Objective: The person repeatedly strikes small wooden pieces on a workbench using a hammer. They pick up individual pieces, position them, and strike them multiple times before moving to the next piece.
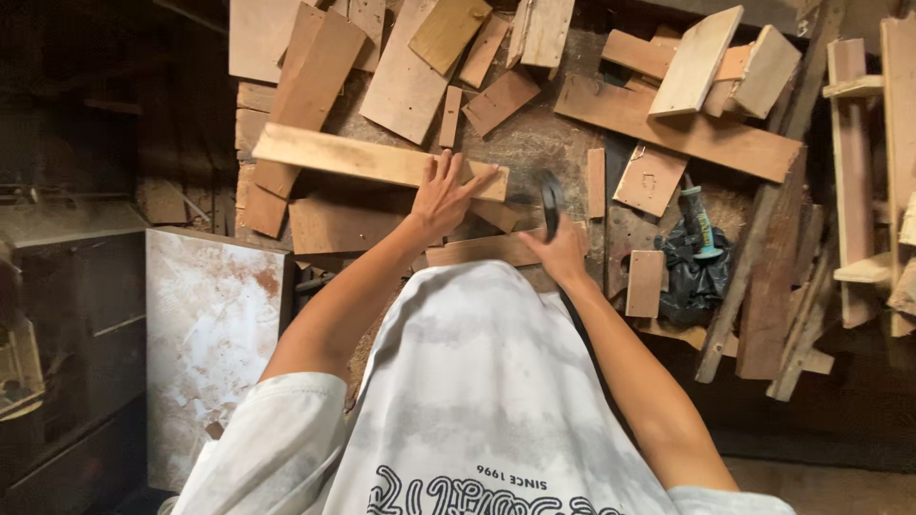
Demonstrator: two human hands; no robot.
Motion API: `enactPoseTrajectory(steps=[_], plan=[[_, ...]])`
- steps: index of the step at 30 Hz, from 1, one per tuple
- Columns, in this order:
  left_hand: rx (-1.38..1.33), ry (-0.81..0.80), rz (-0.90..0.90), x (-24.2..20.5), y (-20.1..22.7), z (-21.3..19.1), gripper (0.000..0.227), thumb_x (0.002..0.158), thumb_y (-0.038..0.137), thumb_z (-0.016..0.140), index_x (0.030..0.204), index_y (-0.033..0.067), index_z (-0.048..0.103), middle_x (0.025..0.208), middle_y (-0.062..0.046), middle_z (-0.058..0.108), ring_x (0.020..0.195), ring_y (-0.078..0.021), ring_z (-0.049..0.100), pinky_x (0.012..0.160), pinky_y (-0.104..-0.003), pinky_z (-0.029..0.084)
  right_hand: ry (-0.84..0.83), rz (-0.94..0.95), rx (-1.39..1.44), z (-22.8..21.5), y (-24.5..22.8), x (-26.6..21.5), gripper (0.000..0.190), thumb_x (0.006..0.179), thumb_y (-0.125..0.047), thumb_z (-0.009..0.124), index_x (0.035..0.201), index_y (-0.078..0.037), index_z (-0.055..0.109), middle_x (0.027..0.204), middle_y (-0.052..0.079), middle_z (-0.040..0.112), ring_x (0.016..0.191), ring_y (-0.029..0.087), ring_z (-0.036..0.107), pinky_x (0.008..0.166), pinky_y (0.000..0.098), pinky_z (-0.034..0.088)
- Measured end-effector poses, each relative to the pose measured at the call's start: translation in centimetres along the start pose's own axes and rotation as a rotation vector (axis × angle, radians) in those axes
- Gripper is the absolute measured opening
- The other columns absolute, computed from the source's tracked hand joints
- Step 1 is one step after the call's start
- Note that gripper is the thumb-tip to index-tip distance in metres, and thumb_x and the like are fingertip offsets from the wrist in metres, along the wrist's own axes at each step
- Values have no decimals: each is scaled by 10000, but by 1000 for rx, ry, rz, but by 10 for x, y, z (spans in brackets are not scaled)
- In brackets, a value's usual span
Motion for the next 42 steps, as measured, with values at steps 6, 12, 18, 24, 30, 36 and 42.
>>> enactPoseTrajectory(steps=[6, 12, 18, 24, 30, 36, 42], plan=[[-68, 206, -67, -20, 2, -10, 808, 893, 160, 683, 1603, 346, 343, 1346, -231, 464, 1265, -407, 446, 1048, -553, 324, 99, -208, -12, 49, -8, 38, 808, 485, -241, 1014, 1083, 51, 556, 985, 239, 650, 925, 422, 632, 783, 506, 514], [-27, 322, -190, -25, 1, -1, 754, 944, 369, 723, 1604, 348, 358, 1298, -218, 494, 1147, -376, 489, 984, -530, 352, 92, -11, -16, 63, -7, 61, 570, 617, -142, 958, 1028, 6, 592, 905, 170, 678, 865, 369, 669, 762, 474, 551], [-46, 242, -182, -6, 12, 14, 785, 906, 475, 730, 1591, 370, 359, 1258, -225, 497, 1123, -384, 492, 951, -504, 380, 82, 118, 134, 40, -7, 65, 547, 601, -101, 923, 1041, -14, 612, 821, 88, 697, 750, 208, 700, 692, 365, 577], [-44, 284, -142, -1, 9, 18, 791, 889, 518, 722, 1577, 366, 362, 1261, -240, 492, 1119, -396, 487, 952, -495, 385, 50, -45, 151, 41, -9, 58, 666, 531, -186, 1010, 1016, -7, 590, 836, 99, 679, 747, 252, 662, 691, 385, 563], [-52, 221, -175, -14, 1, 22, 799, 874, 511, 726, 1575, 380, 365, 1286, -213, 509, 1124, -372, 495, 934, -487, 392, 83, 0, 94, 60, 2, 56, 511, 610, -152, 951, 969, -16, 613, 784, 78, 654, 676, 213, 633, 646, 370, 533], [-50, 230, -166, -1, 11, 31, 821, 845, 521, 741, 1561, 370, 370, 1316, -195, 491, 1134, -364, 496, 932, -489, 405, 160, 92, 184, 48, 5, 63, 509, 600, -109, 925, 1028, -43, 658, 729, 46, 634, 586, 152, 610, 588, 336, 526], [-25, 83, -200, 6, 17, 42, 794, 917, 576, 648, 1602, 346, 318, 1352, -209, 472, 1162, -374, 477, 966, -523, 386, 181, 85, 172, 36, -8, 61, 532, 653, -168, 949, 1071, -36, 647, 725, 38, 616, 568, 125, 593, 553, 308, 513]])
Point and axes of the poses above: each hand's wrist, its own x-axis towards the middle knuckle, its own z-axis out of the palm, y = z × x, the point moved 1 cm from there along x, towards the middle knuckle
